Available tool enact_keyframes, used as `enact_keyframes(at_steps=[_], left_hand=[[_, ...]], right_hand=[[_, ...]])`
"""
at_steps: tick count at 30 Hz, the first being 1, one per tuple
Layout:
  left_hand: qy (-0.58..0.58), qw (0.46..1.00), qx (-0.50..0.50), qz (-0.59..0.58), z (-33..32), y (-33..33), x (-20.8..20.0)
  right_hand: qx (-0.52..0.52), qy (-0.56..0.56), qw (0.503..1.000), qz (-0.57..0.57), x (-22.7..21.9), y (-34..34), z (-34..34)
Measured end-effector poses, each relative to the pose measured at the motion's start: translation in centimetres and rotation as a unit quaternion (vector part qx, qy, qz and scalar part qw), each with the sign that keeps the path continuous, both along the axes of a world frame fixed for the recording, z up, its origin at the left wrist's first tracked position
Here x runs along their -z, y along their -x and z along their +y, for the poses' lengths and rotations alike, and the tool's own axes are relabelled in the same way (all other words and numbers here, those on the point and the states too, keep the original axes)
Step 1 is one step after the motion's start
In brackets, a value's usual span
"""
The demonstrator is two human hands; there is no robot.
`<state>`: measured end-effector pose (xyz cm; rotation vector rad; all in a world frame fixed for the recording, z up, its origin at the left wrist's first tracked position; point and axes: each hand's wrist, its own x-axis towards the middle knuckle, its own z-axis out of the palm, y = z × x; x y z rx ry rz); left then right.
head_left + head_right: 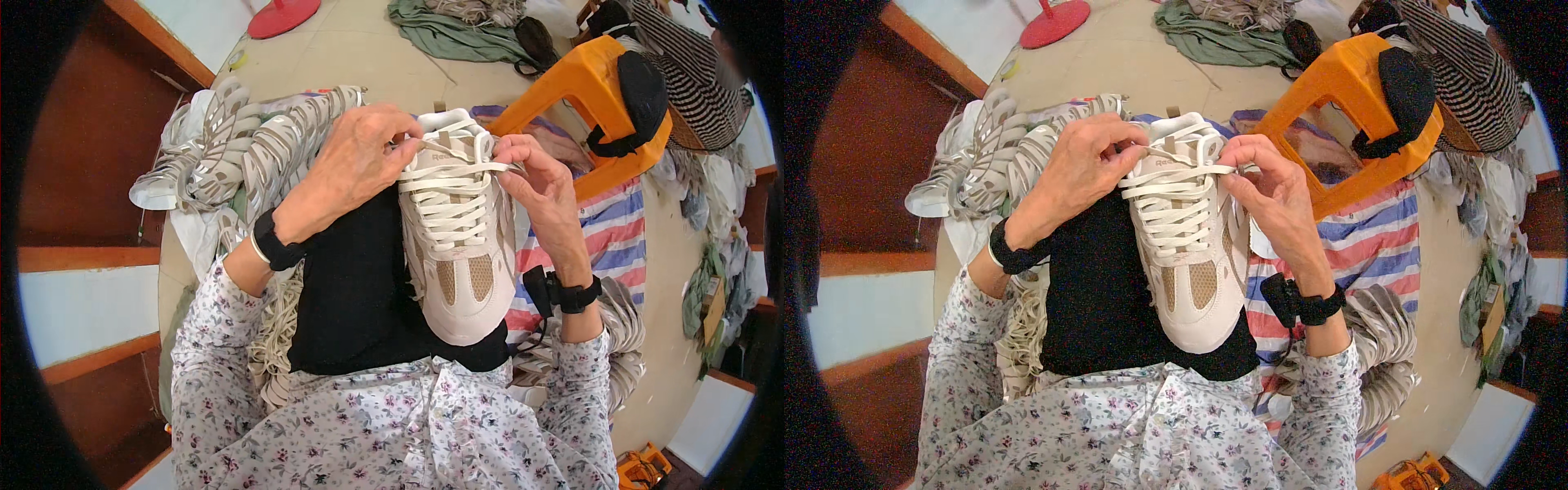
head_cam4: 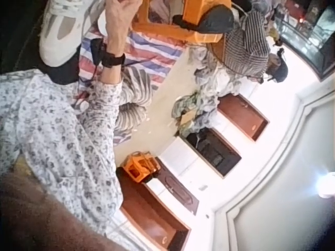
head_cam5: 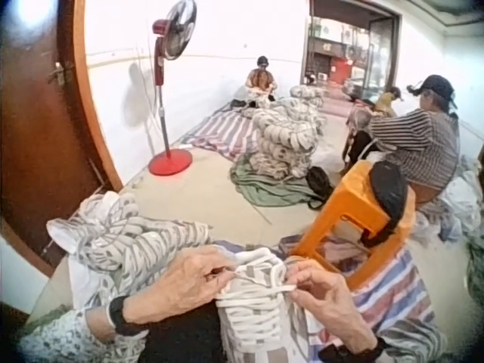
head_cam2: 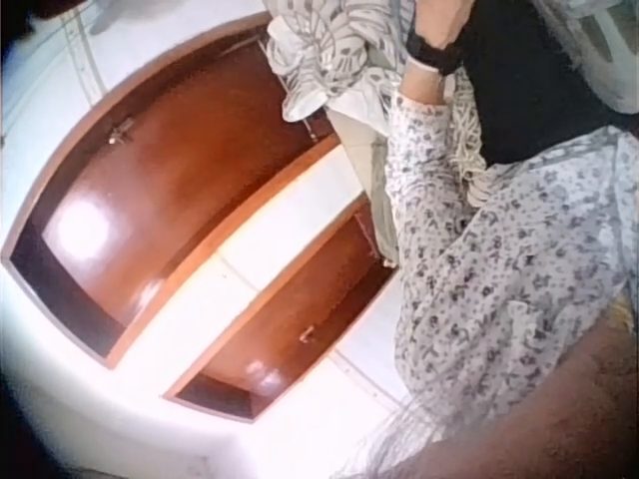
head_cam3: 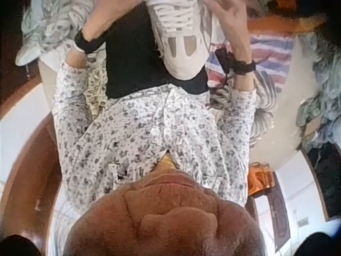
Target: Thread laces through the eyelets of a shoe upper.
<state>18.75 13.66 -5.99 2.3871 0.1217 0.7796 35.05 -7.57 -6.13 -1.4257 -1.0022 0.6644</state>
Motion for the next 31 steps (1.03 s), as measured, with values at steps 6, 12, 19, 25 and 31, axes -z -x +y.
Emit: enact_keyframes(at_steps=[6, 12, 19, 25, 31], left_hand=[[-0.031, 0.999, -0.007, 0.019, -0.5, 0.3, -1.2], [-0.072, 0.995, -0.071, 0.012, -0.3, 1.9, -0.4], [0.052, 0.995, -0.072, 0.047, -0.8, 2.0, -0.3], [0.269, 0.952, 0.006, 0.148, -0.9, 0.5, -0.2], [0.384, 0.891, -0.002, 0.243, -1.1, -0.9, -1.1]], right_hand=[[0.011, -0.006, 1.0, 0.004, 0.2, 0.0, -0.2], [0.013, 0.0, 1.0, 0.018, 0.0, 0.2, -0.1], [0.034, 0.001, 0.999, 0.04, -0.2, 0.6, -0.3], [0.131, 0.033, 0.984, 0.112, 2.6, 0.7, -3.0], [0.139, 0.138, 0.952, 0.237, 4.7, 4.1, -6.1]])
